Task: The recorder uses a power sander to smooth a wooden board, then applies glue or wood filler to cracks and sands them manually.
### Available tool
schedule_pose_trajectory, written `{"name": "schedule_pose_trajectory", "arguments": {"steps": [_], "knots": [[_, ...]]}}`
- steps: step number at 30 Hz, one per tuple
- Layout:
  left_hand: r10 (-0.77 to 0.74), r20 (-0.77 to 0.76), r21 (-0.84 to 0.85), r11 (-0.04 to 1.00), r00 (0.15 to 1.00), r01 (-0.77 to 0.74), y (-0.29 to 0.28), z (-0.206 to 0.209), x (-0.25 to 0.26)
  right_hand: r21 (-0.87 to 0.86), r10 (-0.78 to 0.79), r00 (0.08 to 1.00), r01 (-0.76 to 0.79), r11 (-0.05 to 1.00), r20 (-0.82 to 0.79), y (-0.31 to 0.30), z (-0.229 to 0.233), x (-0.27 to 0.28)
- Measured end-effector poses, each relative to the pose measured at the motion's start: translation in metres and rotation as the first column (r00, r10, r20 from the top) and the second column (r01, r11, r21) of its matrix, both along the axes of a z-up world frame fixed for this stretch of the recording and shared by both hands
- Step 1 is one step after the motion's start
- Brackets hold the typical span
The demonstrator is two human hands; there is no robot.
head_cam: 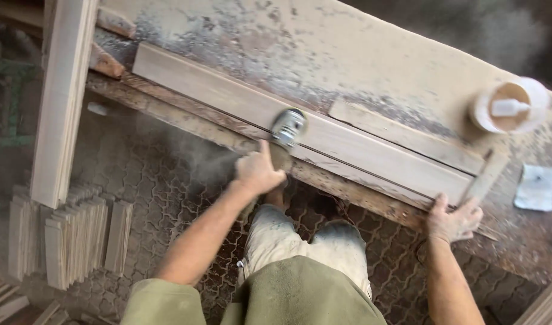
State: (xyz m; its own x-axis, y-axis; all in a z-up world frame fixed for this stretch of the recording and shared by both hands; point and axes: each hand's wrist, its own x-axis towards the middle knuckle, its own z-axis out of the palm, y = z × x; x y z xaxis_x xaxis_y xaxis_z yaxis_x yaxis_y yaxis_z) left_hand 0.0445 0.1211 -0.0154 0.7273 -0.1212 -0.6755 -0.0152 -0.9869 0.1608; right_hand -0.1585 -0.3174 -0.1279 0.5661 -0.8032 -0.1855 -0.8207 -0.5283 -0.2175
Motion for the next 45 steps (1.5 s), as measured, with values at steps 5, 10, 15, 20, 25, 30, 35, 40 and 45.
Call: {"name": "schedule_pose_trajectory", "arguments": {"steps": [5,10,15,20,25,30,35,40,45], "knots": [[0.386,-0.032,0.082,0.92,0.922,-0.382,0.127,0.051,0.077,0.063,-0.038,0.999,0.04,0.997,-0.022,0.004,0.002,0.006],[0.693,0.039,-0.018,0.72,0.72,-0.693,0.249,0.039,0.127,0.085,-0.038,0.999,0.04,0.996,-0.019,-0.012,-0.021,-0.002],[0.624,0.234,-0.079,0.776,0.745,-0.625,0.28,0.014,0.121,0.006,0.01,0.998,-0.011,1.0,0.061,-0.032,-0.043,-0.021],[0.575,0.038,0.033,0.817,0.818,-0.576,0.152,0.039,0.066,-0.106,-0.068,0.997,0.063,0.992,-0.043,-0.036,-0.036,-0.015],[0.228,-0.029,0.078,0.971,0.973,-0.225,0.007,0.018,-0.015,-0.218,-0.071,0.989,0.098,0.971,0.126,-0.079,-0.065,-0.033],[-0.17,-0.166,0.069,0.981,0.971,0.184,-0.162,0.026,-0.076,0.112,-0.211,0.96,0.193,0.975,0.184,-0.121,-0.099,-0.049],[-0.391,-0.141,-0.125,0.918,0.909,0.376,-0.276,-0.007,-0.132,0.251,-0.086,0.946,0.005,0.968,0.313,-0.137,-0.094,-0.063],[-0.438,-0.128,-0.206,0.889,0.89,0.408,-0.285,-0.047,-0.143,0.149,0.073,0.934,-0.133,0.98,0.35,-0.136,-0.096,-0.058],[-0.292,-0.136,-0.102,0.955,0.947,0.28,-0.167,-0.01,-0.095,0.074,-0.004,0.997,0.01,0.997,-0.071,-0.068,-0.025,-0.028]]}}
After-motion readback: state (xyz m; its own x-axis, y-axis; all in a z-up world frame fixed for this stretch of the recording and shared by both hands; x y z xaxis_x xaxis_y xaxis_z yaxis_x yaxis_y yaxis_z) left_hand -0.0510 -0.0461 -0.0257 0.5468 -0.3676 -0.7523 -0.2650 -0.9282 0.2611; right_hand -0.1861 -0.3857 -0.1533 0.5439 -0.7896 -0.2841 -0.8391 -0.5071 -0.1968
